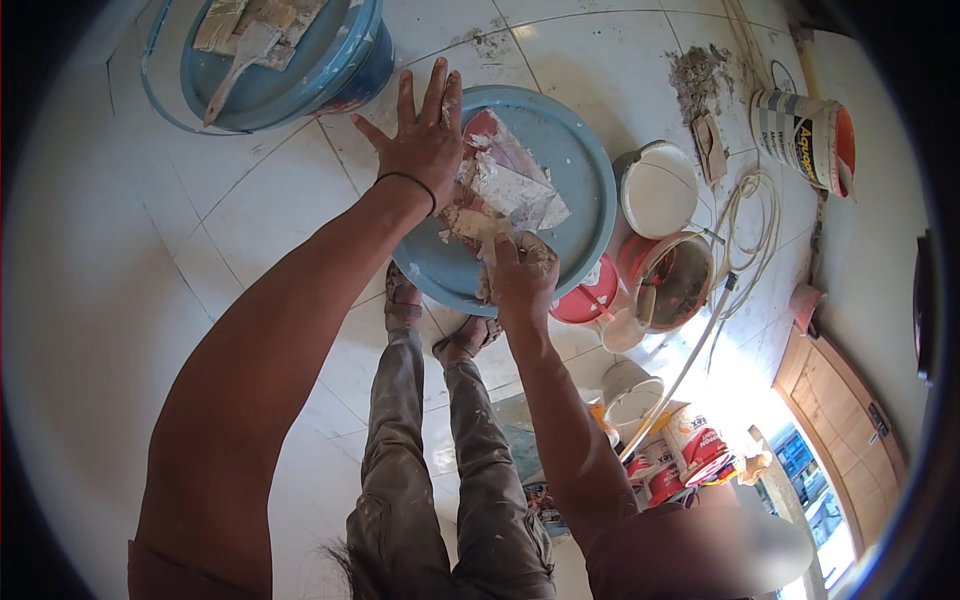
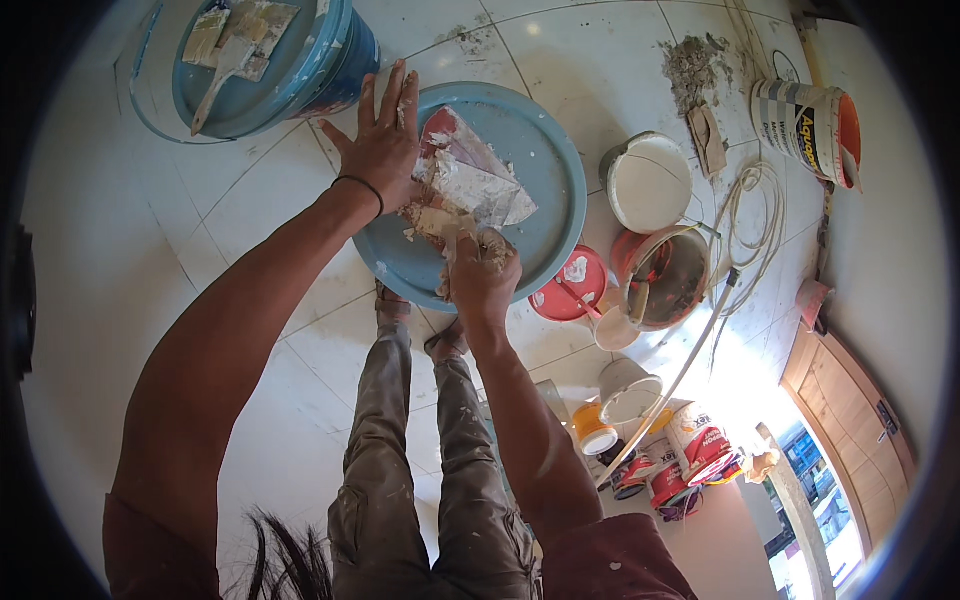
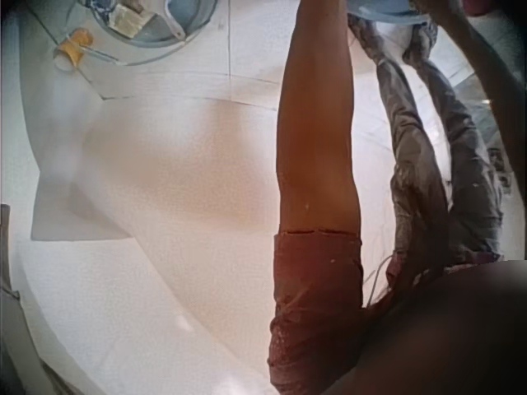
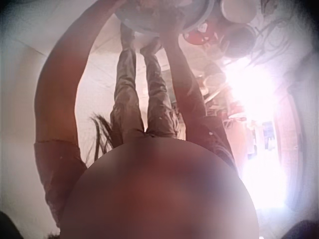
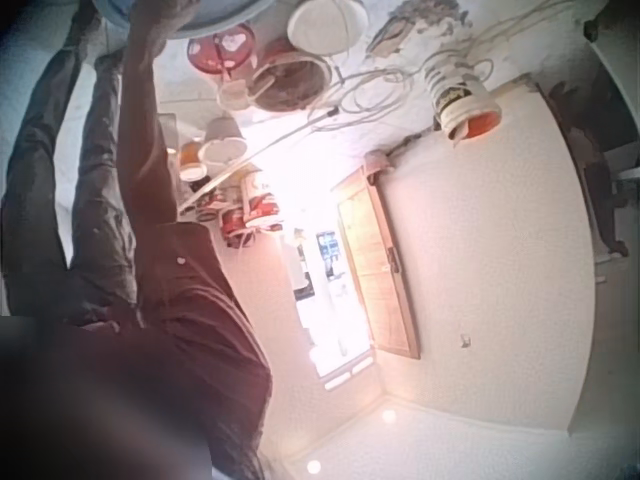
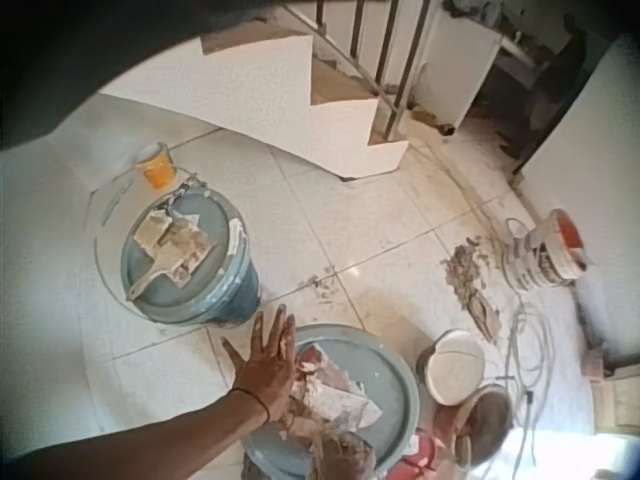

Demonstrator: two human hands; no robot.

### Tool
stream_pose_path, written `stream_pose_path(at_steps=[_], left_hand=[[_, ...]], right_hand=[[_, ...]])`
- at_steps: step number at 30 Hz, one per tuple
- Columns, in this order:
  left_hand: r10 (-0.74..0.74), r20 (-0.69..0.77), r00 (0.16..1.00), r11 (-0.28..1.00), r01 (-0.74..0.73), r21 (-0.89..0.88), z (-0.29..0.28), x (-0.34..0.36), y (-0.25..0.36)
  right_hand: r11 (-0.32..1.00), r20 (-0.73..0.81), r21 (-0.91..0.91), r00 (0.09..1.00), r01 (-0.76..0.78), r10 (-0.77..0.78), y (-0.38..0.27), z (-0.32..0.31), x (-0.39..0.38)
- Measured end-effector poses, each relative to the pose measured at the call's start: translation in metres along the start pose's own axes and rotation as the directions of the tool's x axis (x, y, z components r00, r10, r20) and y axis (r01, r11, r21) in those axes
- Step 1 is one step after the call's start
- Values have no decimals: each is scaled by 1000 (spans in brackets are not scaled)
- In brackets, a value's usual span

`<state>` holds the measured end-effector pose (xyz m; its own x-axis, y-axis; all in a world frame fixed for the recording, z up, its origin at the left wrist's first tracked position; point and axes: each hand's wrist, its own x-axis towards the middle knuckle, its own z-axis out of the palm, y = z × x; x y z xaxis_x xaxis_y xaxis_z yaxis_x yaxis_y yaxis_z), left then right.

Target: Applying white putty or mortar to the back of square wall tiles using a small spreader.

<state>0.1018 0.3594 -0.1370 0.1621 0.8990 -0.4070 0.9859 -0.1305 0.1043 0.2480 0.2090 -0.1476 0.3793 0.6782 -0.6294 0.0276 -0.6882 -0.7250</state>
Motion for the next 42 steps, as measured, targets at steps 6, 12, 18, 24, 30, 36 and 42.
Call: stream_pose_path(at_steps=[6, 12, 18, 24, 30, 36, 42], left_hand=[[26, 24, 999, 1000, -26, -7, 1, -4, -6], [59, -4, 998, 998, -58, 16, 0, -3, -8], [67, 38, 997, 997, -66, -27, 0, -2, -8], [85, 24, 996, 996, -84, -33, -2, -1, -4], [47, 125, 991, 999, -46, -17, -13, -2, -9], [81, 166, 983, 997, -78, -20, -16, 0, -12], [66, 192, 979, 998, -64, -18, -20, -2, 2]], right_hand=[[980, -51, 173, 993, -100, 110, -30, 19, -29], [967, -47, 210, 987, -141, 154, -26, 30, -34], [932, -176, 349, 970, -98, 168, -21, 45, -25], [939, -153, 309, 967, -150, 205, -7, 49, -28], [901, -114, 376, 954, -216, 277, -22, 49, -38], [918, -114, 328, 955, -224, 274, -23, 51, -37], [944, -366, 327, 926, 39, 88, -28, 56, -14]])
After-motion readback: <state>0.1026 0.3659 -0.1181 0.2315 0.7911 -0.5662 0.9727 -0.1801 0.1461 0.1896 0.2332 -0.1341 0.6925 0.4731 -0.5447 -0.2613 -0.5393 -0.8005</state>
